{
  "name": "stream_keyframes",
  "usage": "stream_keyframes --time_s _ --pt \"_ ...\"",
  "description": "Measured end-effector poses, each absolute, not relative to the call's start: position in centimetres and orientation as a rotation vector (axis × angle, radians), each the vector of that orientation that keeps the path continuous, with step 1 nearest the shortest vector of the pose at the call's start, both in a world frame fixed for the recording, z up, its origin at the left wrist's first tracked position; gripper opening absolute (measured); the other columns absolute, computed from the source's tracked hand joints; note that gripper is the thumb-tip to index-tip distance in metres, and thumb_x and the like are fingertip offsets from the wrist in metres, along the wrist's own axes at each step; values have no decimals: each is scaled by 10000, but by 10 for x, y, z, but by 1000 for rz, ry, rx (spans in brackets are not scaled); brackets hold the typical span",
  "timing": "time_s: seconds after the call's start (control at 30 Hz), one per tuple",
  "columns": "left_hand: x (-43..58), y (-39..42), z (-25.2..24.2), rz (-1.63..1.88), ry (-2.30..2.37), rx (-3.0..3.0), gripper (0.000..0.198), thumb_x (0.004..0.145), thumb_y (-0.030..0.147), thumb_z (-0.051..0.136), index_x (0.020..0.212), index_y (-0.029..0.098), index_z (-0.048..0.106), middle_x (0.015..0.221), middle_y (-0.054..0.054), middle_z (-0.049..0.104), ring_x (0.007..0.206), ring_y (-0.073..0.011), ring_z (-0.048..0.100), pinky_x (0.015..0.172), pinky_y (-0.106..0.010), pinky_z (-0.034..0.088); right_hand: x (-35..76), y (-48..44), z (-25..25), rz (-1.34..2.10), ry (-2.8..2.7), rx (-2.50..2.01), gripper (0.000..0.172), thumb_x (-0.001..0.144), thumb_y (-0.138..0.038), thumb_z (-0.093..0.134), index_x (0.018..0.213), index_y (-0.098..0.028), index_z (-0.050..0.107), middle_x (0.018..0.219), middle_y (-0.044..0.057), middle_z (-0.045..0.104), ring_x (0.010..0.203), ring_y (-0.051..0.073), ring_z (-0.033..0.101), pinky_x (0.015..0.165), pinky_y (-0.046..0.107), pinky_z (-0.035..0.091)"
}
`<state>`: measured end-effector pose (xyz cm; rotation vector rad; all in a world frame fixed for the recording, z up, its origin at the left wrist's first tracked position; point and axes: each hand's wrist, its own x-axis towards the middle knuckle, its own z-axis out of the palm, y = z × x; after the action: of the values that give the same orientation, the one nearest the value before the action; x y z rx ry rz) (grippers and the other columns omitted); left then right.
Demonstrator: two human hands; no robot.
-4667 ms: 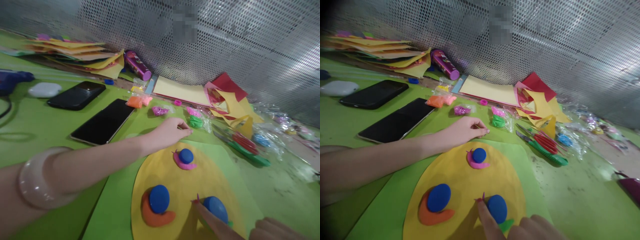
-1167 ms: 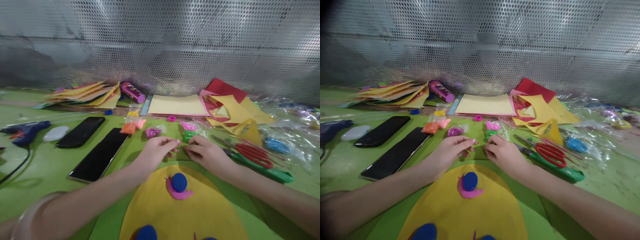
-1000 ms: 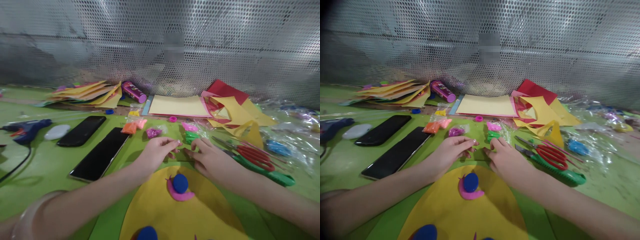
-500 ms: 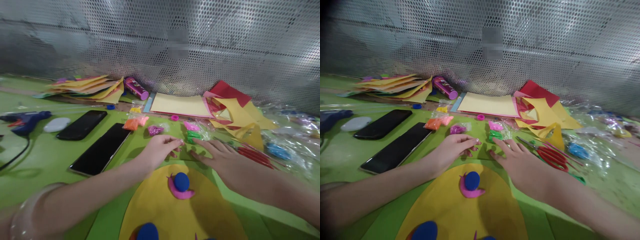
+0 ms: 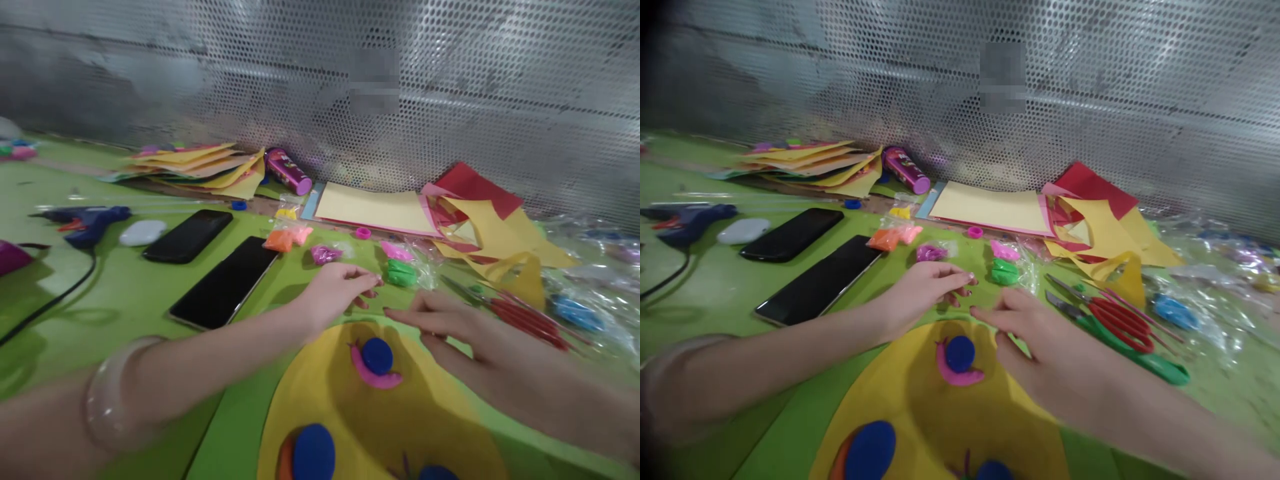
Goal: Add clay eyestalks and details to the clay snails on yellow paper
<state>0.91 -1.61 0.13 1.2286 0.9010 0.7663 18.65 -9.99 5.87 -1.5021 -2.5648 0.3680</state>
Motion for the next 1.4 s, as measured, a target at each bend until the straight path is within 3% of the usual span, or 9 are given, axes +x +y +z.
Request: stream_keyframes --time_s 0.17,0.27,0.33,0.47,0.7,0.93,1.07,1.17,1.4 --pt "7 -18 3 797 850 1220 180 803 302 624 798 131 679 779 -53 655 607 -119 574 524 -238 364 167 -107 42 27 -2698 -1288 327 907 -184 323 1053 -223 614 935 87 579 867 217 555 701 337 507" --pt "8 -18 2 855 811 1204 153 811 271 607 774 134 665 823 -62 659 713 -143 603 602 -248 436 165 -88 36 -467 -2807 -1268 351 858 -136 325 995 -147 647 837 120 537 814 273 505 699 449 461" --pt "9 -17 1 935 843 1189 146 821 261 587 775 138 651 857 -65 657 776 -155 600 682 -268 460 168 -74 33 -572 -2821 -1300 342 831 -114 342 932 -125 668 800 124 518 760 271 487 663 456 440" --pt "11 -14 -1 1062 926 1148 154 821 276 578 768 143 635 885 -73 655 833 -177 593 756 -289 455 174 -62 28 -585 -2847 -1377 286 821 -97 383 847 -111 667 802 117 500 719 242 472 642 419 430" --pt "11 -12 -2 1066 919 1120 162 816 275 578 760 137 642 858 -75 646 815 -178 592 693 -278 461 178 -70 25 -567 -2884 -1404 297 838 -94 393 929 -131 674 804 100 474 749 244 461 656 390 418" --pt "9 -15 5 1046 941 1102 132 818 239 579 749 142 637 842 -70 632 828 -168 581 671 -253 461 177 -61 17 -575 -2844 -1410 421 783 -60 392 1137 -115 613 882 117 501 767 239 466 669 377 413" --pt "9 -15 6 1042 955 1100 130 819 232 576 729 149 622 824 -61 631 801 -163 583 663 -253 464 180 -59 16 -537 -2805 -1400 419 776 -73 390 1115 -132 629 876 111 502 775 247 473 681 399 427" --pt "9 -15 4 1044 954 1104 134 818 247 574 738 151 624 822 -59 632 781 -160 585 657 -254 461 183 -63 24 -492 -2752 -1409 376 822 -98 355 1050 -152 650 873 107 498 810 250 484 690 398 442" --pt "9 -12 -1 1047 926 1111 147 810 279 585 755 150 628 845 -69 637 780 -164 586 649 -260 450 184 -71 40 -395 -2709 -1364 364 922 -185 328 1117 -153 634 870 92 495 849 231 481 747 392 449"
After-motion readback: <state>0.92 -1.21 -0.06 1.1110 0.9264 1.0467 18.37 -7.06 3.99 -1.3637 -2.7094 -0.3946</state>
